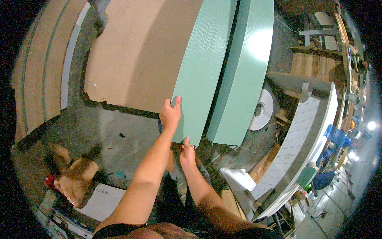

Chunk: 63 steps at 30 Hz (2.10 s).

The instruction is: The person uses a heat gun to apply heat to the surface of a light green furniture panel, then moves several panels onto a workstation for inspection and surface smoothing by hand.

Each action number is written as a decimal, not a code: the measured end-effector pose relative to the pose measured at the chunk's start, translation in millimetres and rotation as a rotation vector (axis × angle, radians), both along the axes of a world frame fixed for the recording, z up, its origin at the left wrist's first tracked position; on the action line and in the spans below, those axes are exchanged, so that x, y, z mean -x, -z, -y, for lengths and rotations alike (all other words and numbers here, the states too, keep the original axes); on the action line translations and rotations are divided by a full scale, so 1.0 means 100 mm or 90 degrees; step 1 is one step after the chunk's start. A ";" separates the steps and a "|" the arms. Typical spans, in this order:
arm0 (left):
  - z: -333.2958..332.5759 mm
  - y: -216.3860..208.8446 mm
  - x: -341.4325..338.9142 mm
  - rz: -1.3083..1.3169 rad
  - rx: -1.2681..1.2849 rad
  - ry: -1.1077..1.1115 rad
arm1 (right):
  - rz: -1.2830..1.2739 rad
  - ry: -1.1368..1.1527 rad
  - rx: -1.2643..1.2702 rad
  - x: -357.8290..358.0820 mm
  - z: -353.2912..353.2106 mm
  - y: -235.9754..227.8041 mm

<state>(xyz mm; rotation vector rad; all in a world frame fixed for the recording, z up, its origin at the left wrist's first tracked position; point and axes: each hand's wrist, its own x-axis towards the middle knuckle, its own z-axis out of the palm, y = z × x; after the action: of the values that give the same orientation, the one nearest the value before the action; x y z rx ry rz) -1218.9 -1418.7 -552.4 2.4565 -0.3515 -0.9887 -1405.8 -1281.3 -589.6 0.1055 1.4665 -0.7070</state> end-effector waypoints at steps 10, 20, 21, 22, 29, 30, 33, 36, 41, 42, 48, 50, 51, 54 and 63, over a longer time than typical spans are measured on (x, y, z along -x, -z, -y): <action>-0.02 0.08 0.07 0.007 0.091 0.005 | 0.009 -0.002 0.053 -0.02 0.19 -0.41; 0.17 0.05 0.05 -0.004 0.095 -0.003 | -0.061 0.012 0.051 0.08 0.25 -0.07; 0.16 0.04 0.06 -0.004 0.092 -0.006 | -0.064 0.022 0.045 0.05 0.25 -0.10; 0.15 0.04 0.06 -0.005 0.089 -0.008 | -0.063 0.011 0.053 0.03 0.26 -0.14; 0.02 0.20 0.12 -0.019 0.081 0.000 | -0.046 0.023 0.045 0.08 0.18 -0.16; 0.01 0.19 0.12 -0.015 0.080 -0.004 | -0.047 0.022 0.041 0.07 0.19 -0.18; 0.01 0.17 0.09 -0.019 0.078 -0.012 | -0.061 0.004 0.036 0.03 0.19 -0.19; 0.02 0.18 0.07 -0.045 0.076 -0.015 | -0.037 -0.011 0.068 0.04 0.22 -0.18; 0.05 0.24 0.11 -0.075 0.079 -0.014 | -0.028 0.014 0.046 0.05 0.28 -0.19; 0.06 0.23 0.12 -0.074 0.082 -0.015 | -0.024 0.019 0.045 0.02 0.32 -0.20; -0.08 0.50 0.06 -0.136 0.133 -0.007 | 0.002 -0.026 0.053 -0.02 0.33 -0.12; -0.06 0.52 -0.01 -0.143 0.177 -0.006 | 0.019 -0.033 0.065 0.25 0.30 0.16; -0.16 0.58 -0.02 -0.106 0.214 -0.027 | 0.027 -0.015 0.058 0.19 0.35 0.16; -0.67 0.72 -0.20 -0.165 0.295 -0.287 | 0.012 0.075 0.042 0.04 0.49 0.18; -3.74 1.16 0.49 -0.173 -0.144 -0.102 | -0.064 -0.043 -0.020 0.06 0.54 0.35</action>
<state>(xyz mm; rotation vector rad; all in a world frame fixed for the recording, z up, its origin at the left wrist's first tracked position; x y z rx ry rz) -1267.9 -1044.4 -668.6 2.4530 0.0505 -1.3322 -1412.0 -1335.0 -624.9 0.0455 1.5705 -0.6423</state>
